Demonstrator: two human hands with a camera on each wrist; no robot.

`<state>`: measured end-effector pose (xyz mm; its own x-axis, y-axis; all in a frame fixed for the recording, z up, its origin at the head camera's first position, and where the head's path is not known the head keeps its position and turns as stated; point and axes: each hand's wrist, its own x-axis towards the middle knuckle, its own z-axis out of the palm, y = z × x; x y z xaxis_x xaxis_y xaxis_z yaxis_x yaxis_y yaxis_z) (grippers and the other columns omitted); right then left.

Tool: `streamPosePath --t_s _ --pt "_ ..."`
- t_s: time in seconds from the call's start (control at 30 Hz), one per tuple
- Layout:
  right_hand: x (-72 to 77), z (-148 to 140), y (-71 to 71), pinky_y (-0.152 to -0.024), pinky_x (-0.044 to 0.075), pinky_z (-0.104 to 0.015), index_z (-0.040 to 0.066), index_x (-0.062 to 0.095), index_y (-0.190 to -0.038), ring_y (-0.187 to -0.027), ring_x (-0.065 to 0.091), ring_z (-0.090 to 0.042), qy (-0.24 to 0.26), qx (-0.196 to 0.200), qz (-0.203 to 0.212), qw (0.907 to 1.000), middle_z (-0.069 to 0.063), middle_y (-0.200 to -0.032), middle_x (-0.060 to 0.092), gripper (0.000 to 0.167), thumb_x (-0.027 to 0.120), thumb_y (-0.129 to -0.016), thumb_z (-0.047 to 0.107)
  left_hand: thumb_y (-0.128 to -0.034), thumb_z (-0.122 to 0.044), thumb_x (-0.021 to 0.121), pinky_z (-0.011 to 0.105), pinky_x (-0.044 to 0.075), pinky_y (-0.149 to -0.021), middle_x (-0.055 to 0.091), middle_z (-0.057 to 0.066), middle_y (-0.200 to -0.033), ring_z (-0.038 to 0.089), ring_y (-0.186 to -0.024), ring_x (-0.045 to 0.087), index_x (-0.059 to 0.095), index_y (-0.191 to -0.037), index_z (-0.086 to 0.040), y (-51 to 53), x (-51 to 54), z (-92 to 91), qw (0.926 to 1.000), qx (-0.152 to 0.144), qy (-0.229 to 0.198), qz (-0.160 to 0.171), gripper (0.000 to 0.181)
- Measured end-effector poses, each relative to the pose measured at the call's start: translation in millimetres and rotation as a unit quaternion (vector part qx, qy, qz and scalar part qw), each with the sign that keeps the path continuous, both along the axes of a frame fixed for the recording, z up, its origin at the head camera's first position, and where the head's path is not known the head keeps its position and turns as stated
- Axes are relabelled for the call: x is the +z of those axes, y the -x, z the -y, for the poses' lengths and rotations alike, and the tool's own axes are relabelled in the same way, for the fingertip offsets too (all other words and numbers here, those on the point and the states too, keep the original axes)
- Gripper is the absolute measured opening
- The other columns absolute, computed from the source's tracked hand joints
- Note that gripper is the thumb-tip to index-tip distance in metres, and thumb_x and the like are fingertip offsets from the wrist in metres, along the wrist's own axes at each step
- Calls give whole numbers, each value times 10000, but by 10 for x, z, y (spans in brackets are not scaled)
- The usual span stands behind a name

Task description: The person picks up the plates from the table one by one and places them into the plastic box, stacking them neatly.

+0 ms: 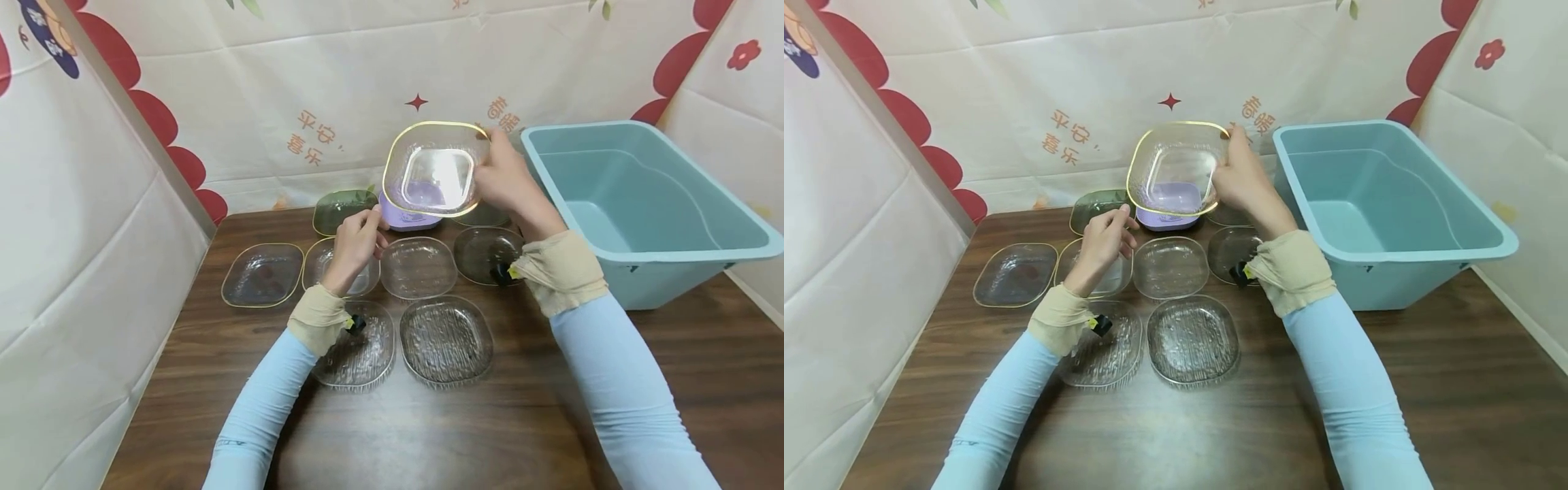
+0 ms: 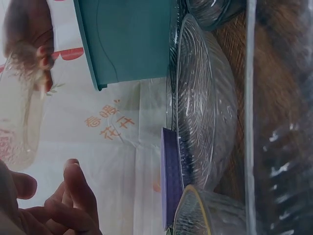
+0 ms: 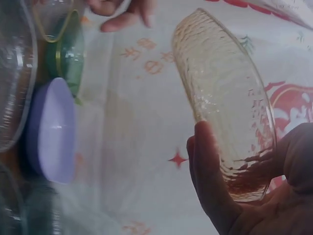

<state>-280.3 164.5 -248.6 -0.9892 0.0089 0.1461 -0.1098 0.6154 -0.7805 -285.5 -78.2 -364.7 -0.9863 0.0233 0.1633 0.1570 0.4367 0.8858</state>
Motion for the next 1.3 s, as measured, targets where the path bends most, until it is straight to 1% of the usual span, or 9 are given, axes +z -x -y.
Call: streamPosePath --t_s 0.1,0.17,0.27,0.4,0.5,0.73,0.97,1.07,1.3 --pt "201 48 23 -1067 501 -463 40 186 -1615 -1353 441 -362 -115 82 19 9999 -279 -1566 399 777 458 -900 -98 -1072 -531 428 320 557 -555 707 30 -646 166 -459 629 731 -972 -65 -4 8 3 9999 -42 -88 38 565" --pt "305 55 28 -1076 492 -456 42 179 -1609 -1343 436 -352 -228 117 31 9997 -279 -1519 421 776 444 -894 -106 -1070 -522 437 379 593 -567 702 32 -644 162 -455 623 731 -975 -53 -9 14 0 9998 -87 -158 38 561" --pt "410 40 35 -905 587 -376 49 193 -1562 -1131 558 -292 -320 200 167 9991 -269 -1300 520 688 449 -933 -65 -1069 -505 449 455 618 -596 700 35 -642 160 -449 621 733 -970 -51 -22 20 0 9998 -83 -204 25 544" --pt "502 3 72 -531 626 -330 66 160 -1411 -651 611 -162 487 553 463 9962 -170 -998 471 551 426 -956 -94 -1071 -493 455 469 621 -609 707 37 -653 174 -455 629 736 -969 -63 -36 26 18 9998 -22 -193 57 524" --pt "563 -56 102 -500 622 -337 78 121 -1358 -529 603 -158 743 675 573 9933 -162 -977 431 525 366 -941 -125 -1074 -483 460 470 615 -601 708 43 -658 182 -461 627 737 -971 -59 -40 28 37 9998 -52 -187 83 517" --pt "655 -371 156 -585 648 -323 88 64 -1412 -622 652 -135 69 407 691 9968 -183 -1087 458 548 424 -1014 -23 -1080 -473 459 321 535 -537 705 28 -664 163 -479 623 741 -976 -54 -49 14 66 9997 -215 -37 78 515" --pt "625 -793 153 -624 645 -307 66 46 -1484 -930 513 -230 -431 -71 799 9958 -200 -1280 334 637 455 -1006 -38 -1076 -485 449 312 541 -560 735 56 -702 272 -546 698 721 -917 -137 -71 -32 87 9997 -153 164 18 469" --pt "628 -983 152 -656 660 -339 72 36 -1522 -947 538 -232 -436 -228 846 9952 -186 -1278 336 735 509 -978 -70 -1075 -487 444 307 531 -583 740 52 -706 226 -520 685 728 -938 -122 -73 -31 87 9995 -142 275 -57 482" --pt "660 -1295 225 -641 661 -379 -21 -1 -1598 -748 642 -160 -592 -325 807 9944 -213 -1244 394 850 522 -941 -154 -1074 -477 459 303 534 -567 740 52 -706 185 -500 666 722 -909 -147 -70 -11 97 9996 -129 255 -75 453"
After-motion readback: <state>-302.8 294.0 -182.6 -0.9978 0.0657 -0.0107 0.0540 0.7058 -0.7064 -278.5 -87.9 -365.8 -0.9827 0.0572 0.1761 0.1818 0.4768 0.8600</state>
